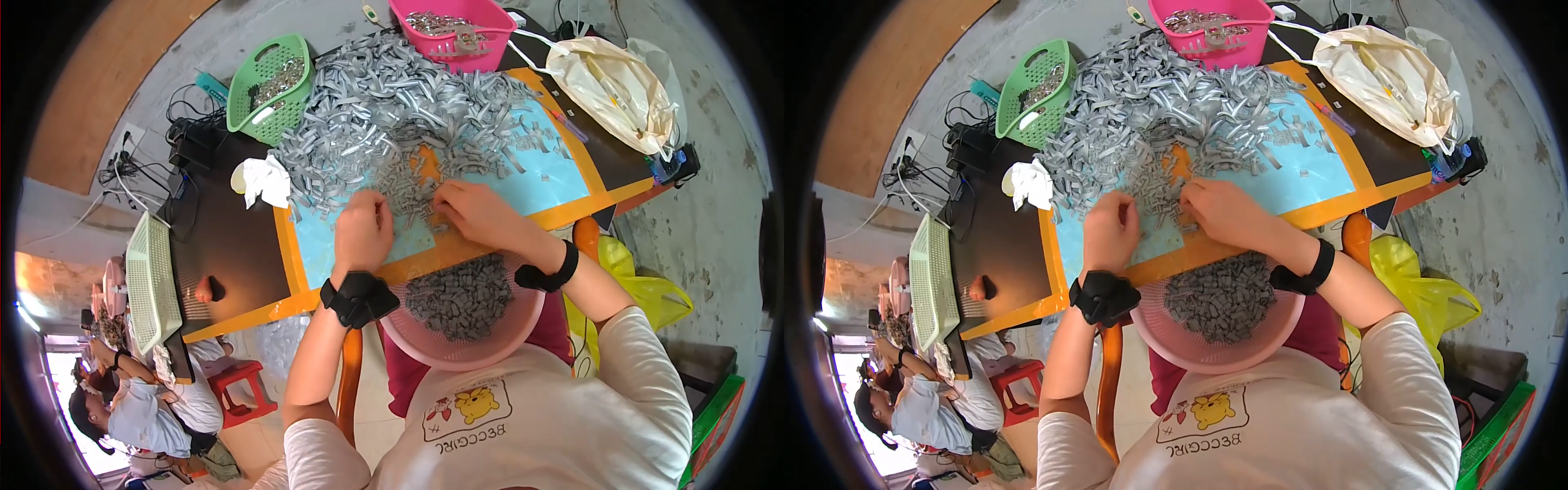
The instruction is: Sorting and arranging grey shoe strap/ribbon components on a table.
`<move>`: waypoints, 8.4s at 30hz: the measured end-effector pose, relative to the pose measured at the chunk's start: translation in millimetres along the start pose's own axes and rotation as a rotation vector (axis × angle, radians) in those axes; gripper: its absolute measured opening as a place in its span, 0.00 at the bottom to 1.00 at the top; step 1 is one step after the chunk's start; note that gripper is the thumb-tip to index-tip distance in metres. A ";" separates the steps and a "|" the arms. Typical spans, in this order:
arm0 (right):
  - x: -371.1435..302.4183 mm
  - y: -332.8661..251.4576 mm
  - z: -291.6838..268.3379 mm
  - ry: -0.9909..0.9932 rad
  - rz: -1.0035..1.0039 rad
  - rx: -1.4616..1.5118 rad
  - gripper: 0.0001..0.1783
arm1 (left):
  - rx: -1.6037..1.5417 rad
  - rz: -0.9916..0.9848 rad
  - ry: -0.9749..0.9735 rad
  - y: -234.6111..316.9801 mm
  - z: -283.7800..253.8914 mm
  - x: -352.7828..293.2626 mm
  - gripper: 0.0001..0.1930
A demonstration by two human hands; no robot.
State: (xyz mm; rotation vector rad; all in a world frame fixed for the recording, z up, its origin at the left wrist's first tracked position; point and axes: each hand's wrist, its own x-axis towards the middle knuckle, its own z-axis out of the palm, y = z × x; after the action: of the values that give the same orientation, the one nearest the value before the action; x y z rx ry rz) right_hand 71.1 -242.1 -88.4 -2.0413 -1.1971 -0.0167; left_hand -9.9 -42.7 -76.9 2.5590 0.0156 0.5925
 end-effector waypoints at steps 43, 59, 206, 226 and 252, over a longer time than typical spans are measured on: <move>-54.7 -86.9 -42.6 -0.202 -0.599 -0.088 0.16 | -0.982 -0.332 -0.719 89.0 -66.6 -82.0 0.08; -63.0 -91.7 -37.1 -0.520 -0.248 0.932 0.09 | -1.523 -0.323 -0.880 91.4 -64.2 -100.4 0.12; -55.2 -49.8 -45.7 -0.634 -0.070 0.953 0.11 | -0.721 0.385 -0.321 77.2 -33.1 -45.0 0.12; 45.5 81.1 -69.5 -0.118 0.075 -0.224 0.09 | 0.098 0.501 -0.568 49.7 44.3 75.3 0.16; 21.1 100.5 -114.9 0.101 0.480 0.003 0.08 | -0.007 0.781 -0.498 60.2 98.5 113.8 0.22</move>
State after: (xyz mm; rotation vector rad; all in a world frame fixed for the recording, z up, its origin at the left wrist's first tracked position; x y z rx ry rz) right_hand 198.1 -324.1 -58.8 -2.2470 -0.6238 0.1118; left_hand 127.8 -128.2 -77.8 2.5754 -1.1828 0.1862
